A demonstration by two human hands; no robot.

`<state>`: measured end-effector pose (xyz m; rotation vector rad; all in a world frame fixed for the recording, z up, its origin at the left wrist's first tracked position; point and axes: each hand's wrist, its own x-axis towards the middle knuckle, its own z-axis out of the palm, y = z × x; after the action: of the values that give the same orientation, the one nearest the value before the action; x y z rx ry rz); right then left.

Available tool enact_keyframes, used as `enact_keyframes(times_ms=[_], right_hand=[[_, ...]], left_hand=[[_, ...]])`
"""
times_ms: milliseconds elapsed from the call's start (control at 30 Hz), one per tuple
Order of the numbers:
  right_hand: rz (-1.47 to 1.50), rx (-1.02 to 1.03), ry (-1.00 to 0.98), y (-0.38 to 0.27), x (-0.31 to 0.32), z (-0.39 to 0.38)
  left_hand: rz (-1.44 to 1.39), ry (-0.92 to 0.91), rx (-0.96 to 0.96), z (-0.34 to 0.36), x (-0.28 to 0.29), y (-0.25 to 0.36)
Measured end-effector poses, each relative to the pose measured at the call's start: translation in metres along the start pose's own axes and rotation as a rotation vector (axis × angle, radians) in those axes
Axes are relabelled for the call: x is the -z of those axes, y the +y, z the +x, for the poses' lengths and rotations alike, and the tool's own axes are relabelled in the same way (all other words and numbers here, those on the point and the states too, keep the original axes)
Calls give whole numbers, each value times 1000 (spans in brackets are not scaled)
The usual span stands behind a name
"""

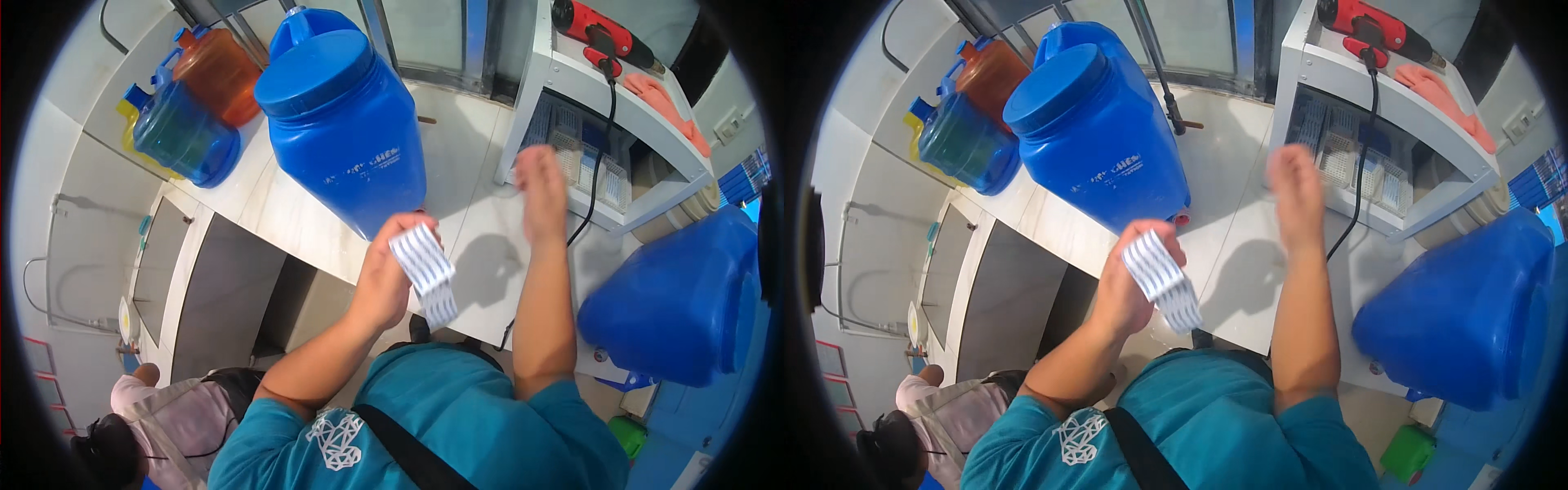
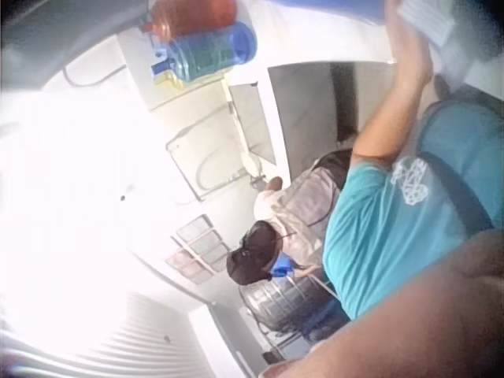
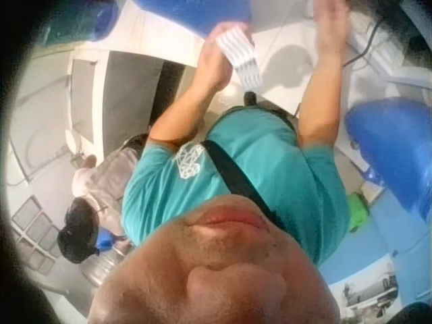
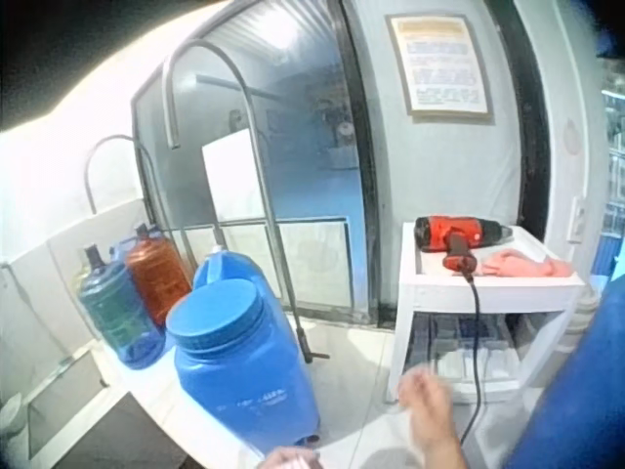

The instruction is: The person prepares blue water containers by applying stickers to the spouts and using a heat gun to seal them. They then fill a container with water from a tube, wipe the exterior with a cloth, and secure the cap before applying a larger label to the top.

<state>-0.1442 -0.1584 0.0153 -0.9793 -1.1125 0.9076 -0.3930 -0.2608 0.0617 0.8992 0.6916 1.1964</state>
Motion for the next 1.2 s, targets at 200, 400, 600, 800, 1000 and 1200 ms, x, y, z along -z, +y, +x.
enact_keyframes(times_ms=[200, 400, 600, 800, 1000, 1200], right_hand=[[-95, 211, -576, -82, -34, -64], [79, 125, -485, -92, -44, -54], [211, 81, -633, -101, -46, -38], [281, -85, -1273, -181, -23, 29], [-649, 531, -1221, -287, -94, 84], [-860, 697, -632, -215, -179, 182]], left_hand=[[-66, 174, -202, 17, -55, -1], [-44, 103, -188, 17, -64, -1], [-128, 107, -213, 13, -49, 22], [320, -696, -238, 0, 18, 128], [1842, -527, -743, 6, -3, 269], [2098, -122, -900, 88, 25, 300]])
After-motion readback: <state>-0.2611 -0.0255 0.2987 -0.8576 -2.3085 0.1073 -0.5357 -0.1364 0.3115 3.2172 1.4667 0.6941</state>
